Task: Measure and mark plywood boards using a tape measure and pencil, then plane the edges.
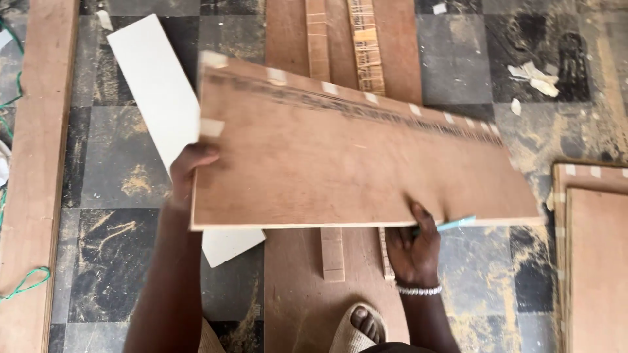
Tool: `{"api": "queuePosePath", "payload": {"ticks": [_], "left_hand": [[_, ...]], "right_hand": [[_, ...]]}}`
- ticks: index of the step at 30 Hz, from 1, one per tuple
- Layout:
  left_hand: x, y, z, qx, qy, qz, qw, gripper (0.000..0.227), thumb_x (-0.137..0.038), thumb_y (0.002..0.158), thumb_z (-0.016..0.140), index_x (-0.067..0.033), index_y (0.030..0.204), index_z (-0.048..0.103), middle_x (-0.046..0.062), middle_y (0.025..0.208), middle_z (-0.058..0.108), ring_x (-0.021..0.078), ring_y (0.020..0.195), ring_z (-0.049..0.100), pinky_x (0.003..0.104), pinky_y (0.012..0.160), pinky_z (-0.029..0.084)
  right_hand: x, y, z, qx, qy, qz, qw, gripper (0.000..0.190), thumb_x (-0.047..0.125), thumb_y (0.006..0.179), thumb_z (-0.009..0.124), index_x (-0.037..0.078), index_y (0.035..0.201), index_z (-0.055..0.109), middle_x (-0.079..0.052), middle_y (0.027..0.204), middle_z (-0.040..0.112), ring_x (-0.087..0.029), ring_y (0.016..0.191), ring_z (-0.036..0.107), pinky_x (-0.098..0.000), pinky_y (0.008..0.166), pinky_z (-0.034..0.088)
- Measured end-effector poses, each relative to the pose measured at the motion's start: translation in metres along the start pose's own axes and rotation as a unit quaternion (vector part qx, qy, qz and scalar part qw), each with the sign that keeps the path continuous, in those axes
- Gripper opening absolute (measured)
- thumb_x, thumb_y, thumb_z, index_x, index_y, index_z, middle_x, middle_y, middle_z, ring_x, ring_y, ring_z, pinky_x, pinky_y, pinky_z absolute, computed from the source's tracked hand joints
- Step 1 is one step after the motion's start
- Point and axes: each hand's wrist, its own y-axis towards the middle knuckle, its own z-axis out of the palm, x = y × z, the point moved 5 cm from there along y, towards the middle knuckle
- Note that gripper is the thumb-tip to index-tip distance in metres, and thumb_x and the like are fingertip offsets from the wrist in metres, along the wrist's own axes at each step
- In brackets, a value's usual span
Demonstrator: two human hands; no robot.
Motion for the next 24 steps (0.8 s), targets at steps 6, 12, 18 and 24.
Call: {"api": "queuePosePath", "payload": {"ticks": [6,12,18,24], "left_hand": [[-0.035,0.0,0.182,-0.032,-0.285,-0.174,0.942,0.074,-0.063,0.082,0.05,-0.0036,0.124,0.066,0.021,0.108,0.072,0.0243,0.086,0.072,0.032,0.057,0.062],[0.07,-0.06,0.257,-0.138,0.15,-0.053,0.978,0.071,-0.053,0.086,0.069,-0.0059,0.132,0.044,0.01,0.107,0.062,0.0218,0.091,0.066,0.038,0.072,0.061],[0.115,-0.042,0.286,-0.169,0.116,-0.087,0.975,0.054,-0.036,0.081,0.084,0.0036,0.113,0.067,0.006,0.097,0.07,0.019,0.085,0.065,0.038,0.073,0.055],[0.108,-0.063,0.254,-0.25,0.06,-0.493,0.831,0.038,-0.033,0.076,0.072,-0.0216,0.112,0.07,0.003,0.102,0.063,0.0214,0.084,0.058,0.043,0.066,0.05]], "right_hand": [[-0.001,-0.034,-0.033,-0.022,0.078,-0.005,0.997,0.029,0.026,0.091,0.076,0.007,0.112,0.069,0.007,0.048,0.043,-0.007,0.038,0.032,-0.0217,0.04,0.033],[-0.032,-0.018,0.001,0.046,0.119,0.031,0.991,0.025,0.024,0.091,0.077,0.009,0.109,0.071,0.008,0.048,0.039,-0.006,0.04,0.031,-0.0217,0.042,0.031],[-0.066,-0.011,-0.019,0.003,0.069,0.082,0.994,0.014,0.025,0.1,0.065,0.012,0.104,0.068,0.007,0.049,0.036,-0.007,0.042,0.032,-0.0244,0.042,0.029],[-0.034,-0.071,-0.024,0.028,-0.251,0.217,0.943,0.022,0.026,0.099,0.057,0.012,0.108,0.071,0.003,0.056,0.049,-0.009,0.038,0.029,-0.0277,0.037,0.026]]}}
